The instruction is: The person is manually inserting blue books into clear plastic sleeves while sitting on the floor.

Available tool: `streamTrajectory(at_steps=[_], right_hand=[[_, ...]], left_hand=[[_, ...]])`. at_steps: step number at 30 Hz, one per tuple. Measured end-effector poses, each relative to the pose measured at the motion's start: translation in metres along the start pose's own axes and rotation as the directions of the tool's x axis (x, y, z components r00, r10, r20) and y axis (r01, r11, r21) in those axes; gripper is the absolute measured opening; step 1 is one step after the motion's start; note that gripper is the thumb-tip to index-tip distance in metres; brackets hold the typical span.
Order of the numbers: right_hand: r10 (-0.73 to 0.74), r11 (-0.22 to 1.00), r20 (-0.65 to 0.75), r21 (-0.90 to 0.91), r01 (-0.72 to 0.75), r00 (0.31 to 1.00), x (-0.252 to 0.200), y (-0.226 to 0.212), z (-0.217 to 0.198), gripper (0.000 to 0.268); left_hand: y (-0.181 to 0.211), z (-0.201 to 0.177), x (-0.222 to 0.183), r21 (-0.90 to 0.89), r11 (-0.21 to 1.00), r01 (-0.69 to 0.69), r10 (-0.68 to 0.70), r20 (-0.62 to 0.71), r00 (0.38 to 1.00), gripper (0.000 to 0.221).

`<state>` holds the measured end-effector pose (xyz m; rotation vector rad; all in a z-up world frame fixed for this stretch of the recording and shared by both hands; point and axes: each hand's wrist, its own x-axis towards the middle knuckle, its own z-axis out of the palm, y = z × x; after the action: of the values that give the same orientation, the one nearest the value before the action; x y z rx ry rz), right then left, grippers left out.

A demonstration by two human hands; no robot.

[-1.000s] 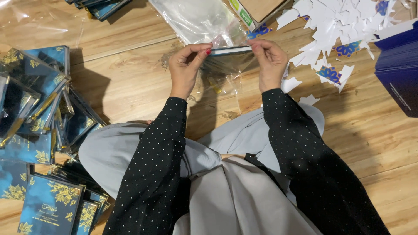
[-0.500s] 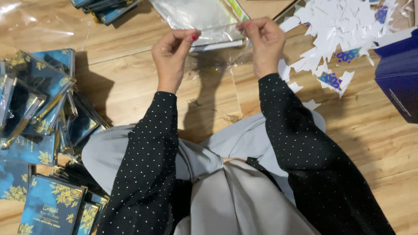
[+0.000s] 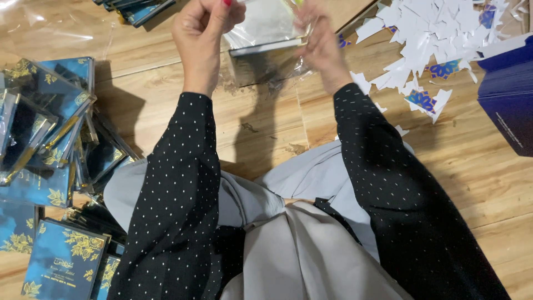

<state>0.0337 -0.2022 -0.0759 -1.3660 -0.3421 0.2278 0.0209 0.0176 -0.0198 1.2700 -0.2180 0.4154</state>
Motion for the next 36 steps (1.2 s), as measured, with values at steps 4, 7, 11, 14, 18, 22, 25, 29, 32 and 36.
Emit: streamTrajectory(at_steps=[4,7,11,14,18,22,25,29,32,36], right_hand=[[0.064,0.973,-0.169,-0.207,-0.099,0.984,0.003,0.035,0.010,0.037],[0.084,0.976,-0.237,-0.177,-0.127,0.968,0.002,0.024,0.017,0.018],[0.335,0.897,-0.133,-0.259,-0.358,0.933,-0.017,0.003,0.021,0.017],[0.472,0.865,-0.137,-0.115,-0.488,0.871,-0.042,0.050,0.005,0.014],[0.594,0.800,-0.169,0.018,-0.600,0.787,-0.066,0.100,-0.007,0.019],[0.631,0.775,-0.195,0.109,-0.623,0.751,-0.062,0.100,-0.009,0.018],[0.608,0.792,-0.248,0.122,-0.598,0.754,-0.060,0.095,-0.008,0.016],[0.611,0.790,-0.289,0.159,-0.593,0.737,-0.061,0.087,-0.010,0.015],[0.621,0.782,-0.323,0.200,-0.590,0.714,-0.062,0.072,-0.007,0.016],[0.566,0.819,-0.397,0.174,-0.546,0.722,-0.068,0.054,0.001,0.013]], left_hand=[[-0.011,-0.016,-0.005,0.049,0.999,-0.009,0.003,0.124,0.992,0.016],[-0.030,-0.040,-0.025,0.281,0.913,0.296,-0.366,0.242,0.899,0.094],[-0.045,-0.046,-0.051,0.232,0.804,0.548,-0.588,0.169,0.791,0.031],[-0.071,-0.053,-0.084,0.252,0.732,0.633,-0.665,0.062,0.745,0.019],[-0.117,-0.068,-0.127,0.249,0.665,0.704,-0.729,0.011,0.685,0.029],[-0.117,-0.058,-0.124,0.256,0.636,0.728,-0.751,-0.011,0.660,0.015],[-0.122,-0.055,-0.127,0.155,0.585,0.796,-0.791,-0.107,0.603,0.019],[-0.115,-0.049,-0.130,0.033,0.518,0.855,-0.835,-0.196,0.514,0.021],[-0.108,-0.039,-0.131,-0.003,0.548,0.836,-0.807,-0.264,0.528,0.019],[-0.100,-0.023,-0.137,0.063,0.693,0.718,-0.651,-0.375,0.660,0.010]])
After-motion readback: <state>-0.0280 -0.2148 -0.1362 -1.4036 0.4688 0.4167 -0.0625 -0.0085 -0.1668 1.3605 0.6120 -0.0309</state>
